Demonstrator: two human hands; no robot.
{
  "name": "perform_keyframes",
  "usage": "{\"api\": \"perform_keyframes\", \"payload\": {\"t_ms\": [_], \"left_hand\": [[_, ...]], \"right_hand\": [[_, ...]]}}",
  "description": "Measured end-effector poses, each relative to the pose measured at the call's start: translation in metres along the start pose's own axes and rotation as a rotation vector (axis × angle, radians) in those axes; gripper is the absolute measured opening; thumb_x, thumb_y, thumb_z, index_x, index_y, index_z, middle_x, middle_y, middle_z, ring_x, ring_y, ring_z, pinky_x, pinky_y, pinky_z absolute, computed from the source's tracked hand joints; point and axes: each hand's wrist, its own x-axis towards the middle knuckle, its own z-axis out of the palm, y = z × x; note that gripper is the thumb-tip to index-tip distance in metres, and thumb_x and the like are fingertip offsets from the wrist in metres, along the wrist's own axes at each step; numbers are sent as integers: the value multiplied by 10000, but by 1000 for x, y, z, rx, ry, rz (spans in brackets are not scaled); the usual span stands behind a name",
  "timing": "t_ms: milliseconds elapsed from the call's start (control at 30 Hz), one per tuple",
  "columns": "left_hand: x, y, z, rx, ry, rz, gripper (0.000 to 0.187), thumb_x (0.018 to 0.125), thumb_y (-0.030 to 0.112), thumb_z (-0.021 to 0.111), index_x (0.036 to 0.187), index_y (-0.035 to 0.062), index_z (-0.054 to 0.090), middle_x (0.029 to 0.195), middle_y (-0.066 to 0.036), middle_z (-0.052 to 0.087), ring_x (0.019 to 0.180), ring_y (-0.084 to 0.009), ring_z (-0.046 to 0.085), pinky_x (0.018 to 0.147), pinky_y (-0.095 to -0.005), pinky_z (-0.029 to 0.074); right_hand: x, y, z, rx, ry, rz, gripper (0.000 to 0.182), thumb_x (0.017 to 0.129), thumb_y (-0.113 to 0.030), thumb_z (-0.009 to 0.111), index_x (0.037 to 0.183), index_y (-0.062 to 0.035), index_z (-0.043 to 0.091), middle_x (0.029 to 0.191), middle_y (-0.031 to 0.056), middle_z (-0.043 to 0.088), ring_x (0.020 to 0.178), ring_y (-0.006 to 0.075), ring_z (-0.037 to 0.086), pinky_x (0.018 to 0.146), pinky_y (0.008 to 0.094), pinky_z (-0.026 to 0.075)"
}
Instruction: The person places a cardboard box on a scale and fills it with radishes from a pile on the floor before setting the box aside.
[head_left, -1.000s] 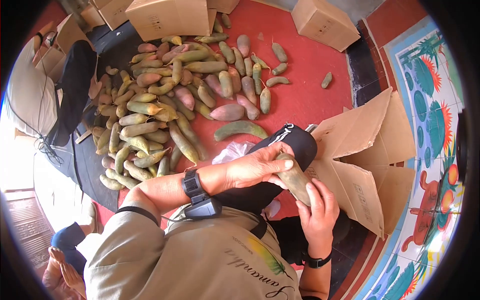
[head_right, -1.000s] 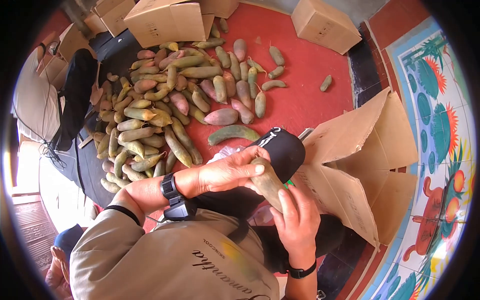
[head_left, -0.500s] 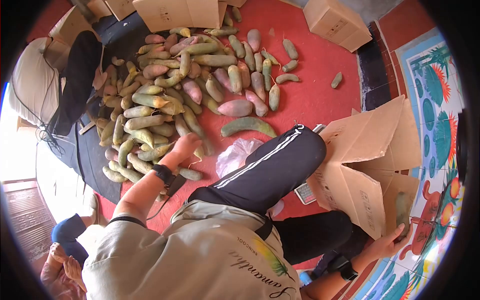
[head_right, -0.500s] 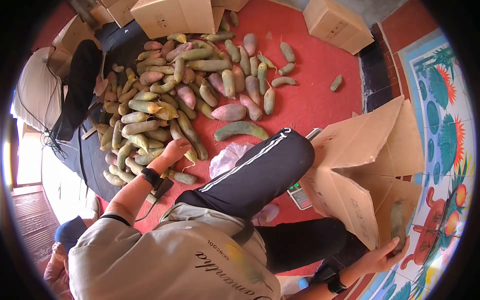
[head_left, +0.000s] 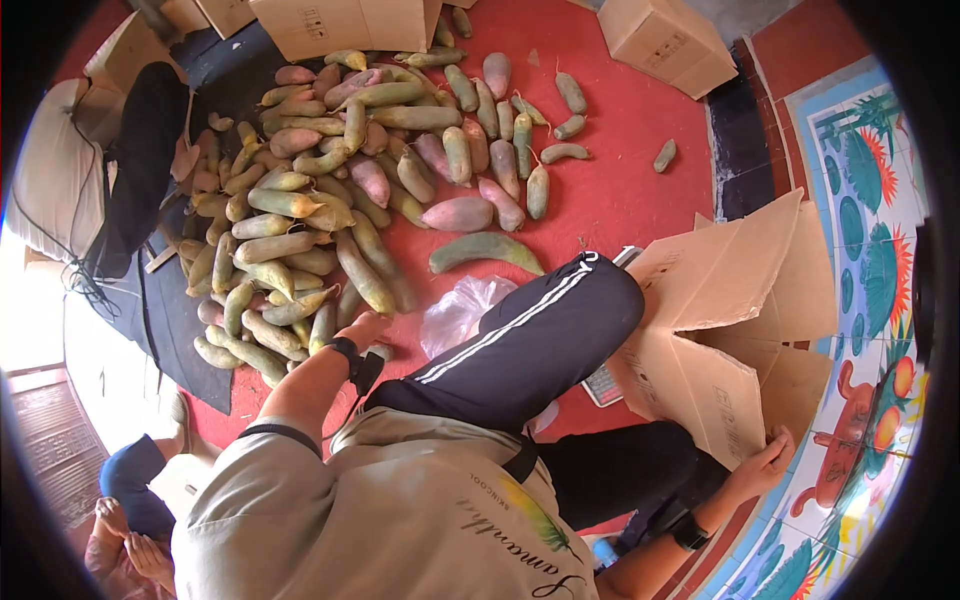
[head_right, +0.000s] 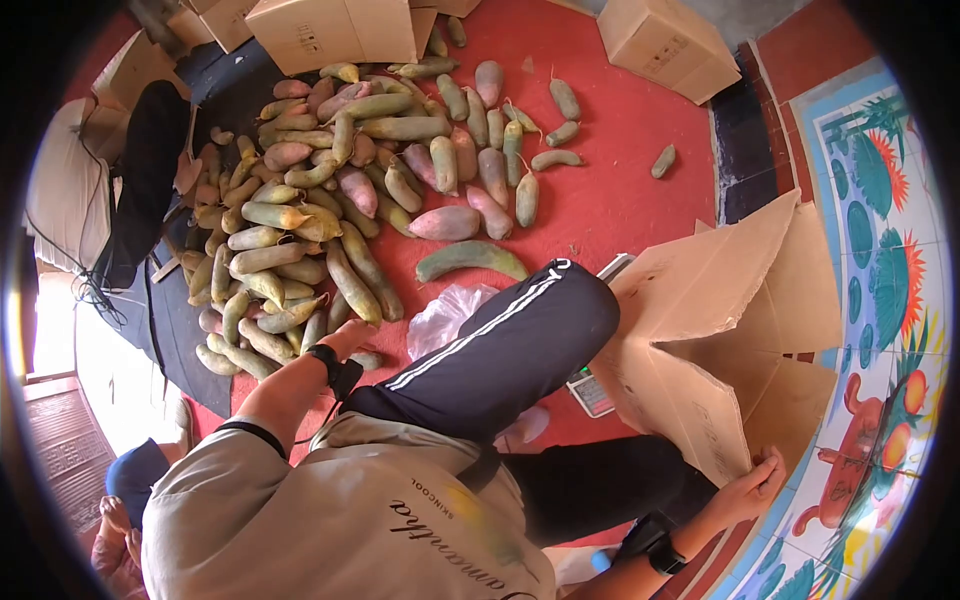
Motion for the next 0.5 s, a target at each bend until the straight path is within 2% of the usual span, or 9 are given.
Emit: {"api": "perform_keyframes", "payload": {"t_ms": [67,100,167,200,267,300,400,467,500], "left_hand": [[6,-2,7,-272,22,16,341,833,258,526,1089,35,506,892,-80,606,818,-248,626,633,-326,501],[9,0,8,-273,21,17,341,833,258,526,1089,35,506,892,-80,606,818,-248,626,633,-326,501],[9,5,9,-286,-7,-109,299,818,242,559,1017,20,533,872,-95,590,685,-222,597,600,-311,500],[10,5,10,-286,-8,-108,299,818,242,559,1017,20,533,872,-95,590,685,-222,597,600,-311,500],[12,3,14,-323,90,-26,256,804,206,587,972,17,550,768,-63,560,555,-175,523,533,-311,468],[16,0,13,-322,90,-26,256,804,206,587,972,17,550,768,-63,560,555,-175,523,533,-311,468],[39,-11,-2,-264,29,12,202,793,177,606,928,33,560,667,-28,509,543,-156,501,493,-305,422],[47,-14,-8,-243,-195,-72,190,795,184,601,914,44,553,618,-11,495,541,-137,501,470,-301,387],[51,-17,-7,-241,-197,-68,190,795,184,601,914,44,553,618,-11,495,541,-137,501,470,-301,387]], "right_hand": [[0,-2,-1,-24,3,-3,258,931,-182,415,954,16,580,899,100,605,793,189,579,723,292,464],[-1,-3,-1,-40,-9,3,262,933,-178,407,953,17,579,897,104,604,796,192,581,725,293,465],[0,-2,-1,-57,-20,10,265,935,-175,398,953,18,579,895,108,603,799,195,584,728,293,467],[-1,-1,0,-40,-17,4,268,936,-174,393,953,18,579,892,108,602,796,196,584,728,292,467],[0,0,0,-24,-13,-2,271,937,-173,388,954,18,579,889,108,602,794,197,584,728,291,467],[0,-1,0,-26,-11,3,269,937,-172,387,952,18,578,883,107,600,791,195,583,727,290,466],[-1,-1,1,-22,-6,19,267,938,-171,387,947,16,577,869,104,595,782,191,581,723,289,465],[0,-2,2,-19,-2,23,266,938,-170,386,942,15,577,859,102,591,776,188,579,720,289,465],[-1,-4,4,0,16,11,266,938,-165,378,928,14,575,844,95,579,743,180,553,689,288,450]]}}
